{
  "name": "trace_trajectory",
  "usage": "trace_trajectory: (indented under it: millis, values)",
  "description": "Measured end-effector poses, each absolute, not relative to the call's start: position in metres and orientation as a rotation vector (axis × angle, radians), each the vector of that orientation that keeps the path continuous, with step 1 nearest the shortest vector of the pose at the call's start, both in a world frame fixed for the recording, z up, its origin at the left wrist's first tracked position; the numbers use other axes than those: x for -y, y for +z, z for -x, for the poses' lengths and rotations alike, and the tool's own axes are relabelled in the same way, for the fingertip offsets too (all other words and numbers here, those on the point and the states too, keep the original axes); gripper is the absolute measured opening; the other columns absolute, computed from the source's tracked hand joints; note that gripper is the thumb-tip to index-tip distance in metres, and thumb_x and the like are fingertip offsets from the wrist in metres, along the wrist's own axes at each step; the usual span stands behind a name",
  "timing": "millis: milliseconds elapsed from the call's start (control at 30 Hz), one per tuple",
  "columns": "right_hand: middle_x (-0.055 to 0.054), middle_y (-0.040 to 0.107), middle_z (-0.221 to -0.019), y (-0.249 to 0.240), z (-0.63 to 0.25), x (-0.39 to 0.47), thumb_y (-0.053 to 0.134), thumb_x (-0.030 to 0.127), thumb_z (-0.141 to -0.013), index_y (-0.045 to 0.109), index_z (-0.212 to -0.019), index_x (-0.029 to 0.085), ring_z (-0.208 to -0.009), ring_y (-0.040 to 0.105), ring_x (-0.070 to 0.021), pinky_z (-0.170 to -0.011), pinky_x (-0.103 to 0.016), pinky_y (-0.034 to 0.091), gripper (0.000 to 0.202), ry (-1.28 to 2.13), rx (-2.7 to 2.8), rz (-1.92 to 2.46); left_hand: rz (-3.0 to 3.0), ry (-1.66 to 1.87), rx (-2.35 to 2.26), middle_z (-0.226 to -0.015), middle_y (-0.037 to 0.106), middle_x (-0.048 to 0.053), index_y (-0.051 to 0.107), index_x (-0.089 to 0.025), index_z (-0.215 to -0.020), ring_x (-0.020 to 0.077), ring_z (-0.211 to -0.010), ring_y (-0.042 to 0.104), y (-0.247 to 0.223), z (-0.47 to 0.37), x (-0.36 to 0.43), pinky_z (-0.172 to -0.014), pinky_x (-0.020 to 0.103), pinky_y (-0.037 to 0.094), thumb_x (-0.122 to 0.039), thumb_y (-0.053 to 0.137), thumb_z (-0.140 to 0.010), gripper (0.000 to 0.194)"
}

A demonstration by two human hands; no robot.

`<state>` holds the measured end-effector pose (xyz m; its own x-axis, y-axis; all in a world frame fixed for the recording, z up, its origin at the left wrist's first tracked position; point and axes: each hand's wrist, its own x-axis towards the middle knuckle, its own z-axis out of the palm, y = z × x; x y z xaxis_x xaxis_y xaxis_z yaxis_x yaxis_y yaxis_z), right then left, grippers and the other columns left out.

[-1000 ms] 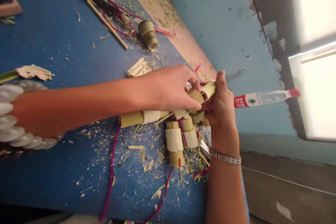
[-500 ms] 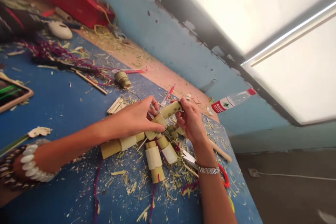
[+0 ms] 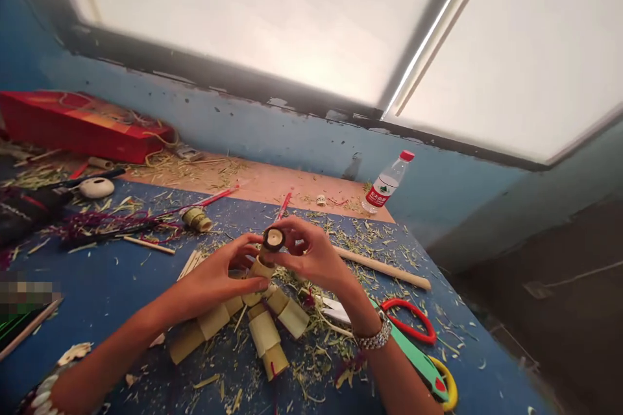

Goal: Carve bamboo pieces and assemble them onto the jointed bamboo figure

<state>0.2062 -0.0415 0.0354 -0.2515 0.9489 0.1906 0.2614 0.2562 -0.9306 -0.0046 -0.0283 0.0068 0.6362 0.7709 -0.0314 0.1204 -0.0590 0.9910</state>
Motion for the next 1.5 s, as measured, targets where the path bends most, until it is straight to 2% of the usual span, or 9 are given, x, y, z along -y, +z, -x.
trace_trajectory:
  millis: [233, 467, 600, 700, 800, 900, 967, 1133, 1500]
  values:
    - [-0.001, 0.065, -0.087, 0.032, -0.205, 0.040, 0.079, 0.050, -0.079, 0.063, -0.105, 0.022, -0.070, 0.057, -0.0148, -0.060, -0.029, 0.047, 0.041, 0.921, 1.697, 1.190, -1.619, 0.595, -0.821, -0.116, 0.069, 0.007, 0.054, -0.026, -0.127, 0.0244, -0.103, 0.065, 0.012, 0.005, 0.029, -0.091, 0.037, 0.052, -0.036, 0.076, -0.079, 0.054]
    - [0.001, 0.056, -0.068, 0.009, -0.200, 0.018, 0.067, 0.064, -0.083, 0.057, -0.071, 0.019, -0.063, 0.047, -0.0125, -0.059, -0.029, 0.035, 0.047, 0.867, 1.592, 1.319, -1.581, 0.587, -0.861, -0.129, 0.065, 0.012, 0.055, -0.022, -0.130, 0.0265, -0.111, 0.065, 0.016, -0.002, 0.024, -0.089, 0.035, 0.053, -0.054, 0.058, -0.093, 0.050]
    - [0.002, 0.054, -0.065, 0.009, -0.198, 0.014, 0.060, 0.070, -0.086, 0.055, -0.068, 0.020, -0.061, 0.045, -0.0120, -0.057, -0.028, 0.032, 0.054, 0.754, 1.692, 1.404, -1.585, 0.708, -0.843, -0.130, 0.066, 0.010, 0.063, -0.020, -0.120, 0.0253, -0.123, 0.060, 0.012, -0.010, 0.011, -0.098, 0.030, 0.049, -0.048, 0.061, -0.093, 0.039]
    - [0.000, 0.057, -0.065, 0.018, -0.201, 0.013, 0.052, 0.072, -0.090, 0.057, -0.069, 0.019, -0.059, 0.047, -0.0123, -0.056, -0.027, 0.033, 0.057, 0.681, 1.759, 1.489, -1.485, 0.658, -0.841, -0.122, 0.069, 0.011, 0.063, -0.017, -0.120, 0.0245, -0.112, 0.064, 0.011, -0.014, 0.003, -0.085, 0.028, 0.053, -0.043, 0.070, -0.087, 0.042]
    - [-0.004, 0.062, -0.069, 0.037, -0.202, 0.029, 0.055, 0.064, -0.093, 0.061, -0.075, 0.018, -0.062, 0.051, -0.0152, -0.056, -0.029, 0.031, 0.050, 0.569, 1.743, 1.580, -1.448, 0.644, -0.915, -0.116, 0.069, 0.012, 0.063, -0.015, -0.117, 0.0229, -0.102, 0.066, 0.013, -0.015, 0.001, -0.070, 0.024, 0.051, -0.041, 0.076, -0.082, 0.045]
    - [-0.007, 0.067, -0.077, 0.048, -0.188, 0.075, 0.059, 0.050, -0.096, 0.064, -0.087, 0.019, -0.066, 0.056, -0.0177, -0.058, -0.030, 0.028, 0.033, 0.188, 1.772, 1.671, -1.396, 0.662, -0.946, -0.113, 0.070, 0.012, 0.063, -0.014, -0.116, 0.0224, -0.099, 0.066, 0.016, -0.016, 0.002, -0.068, 0.023, 0.051, -0.041, 0.077, -0.080, 0.047]
    - [-0.006, 0.068, -0.073, 0.042, -0.168, 0.115, 0.053, 0.041, -0.100, 0.063, -0.082, 0.020, -0.060, 0.057, -0.0173, -0.056, -0.031, 0.027, 0.029, -0.060, 1.909, 1.713, -1.354, 0.672, -0.968, -0.107, 0.071, 0.011, 0.063, -0.015, -0.114, 0.0217, -0.095, 0.067, 0.016, -0.016, 0.002, -0.068, 0.023, 0.052, -0.040, 0.080, -0.078, 0.047]
    - [-0.009, 0.071, -0.075, 0.006, -0.114, 0.167, 0.046, 0.033, -0.103, 0.067, -0.085, 0.019, -0.058, 0.067, -0.0233, -0.047, -0.033, 0.023, 0.031, -0.121, 2.139, 1.970, -1.298, 0.648, -0.955, -0.094, 0.071, 0.007, 0.062, -0.015, -0.103, 0.0180, -0.078, 0.068, 0.010, -0.015, -0.001, -0.066, 0.024, 0.053, -0.042, 0.082, -0.074, 0.044]
    - [-0.012, 0.073, -0.084, 0.000, -0.094, 0.155, 0.046, 0.010, -0.100, 0.066, -0.096, 0.014, -0.076, 0.074, -0.0280, -0.057, -0.032, 0.049, 0.021, -0.085, 2.026, 2.234, -1.217, 0.672, -0.963, -0.094, 0.068, 0.004, 0.056, -0.015, -0.103, 0.0118, -0.063, 0.065, 0.012, -0.011, -0.008, -0.062, 0.023, 0.055, -0.035, 0.077, -0.079, 0.037]
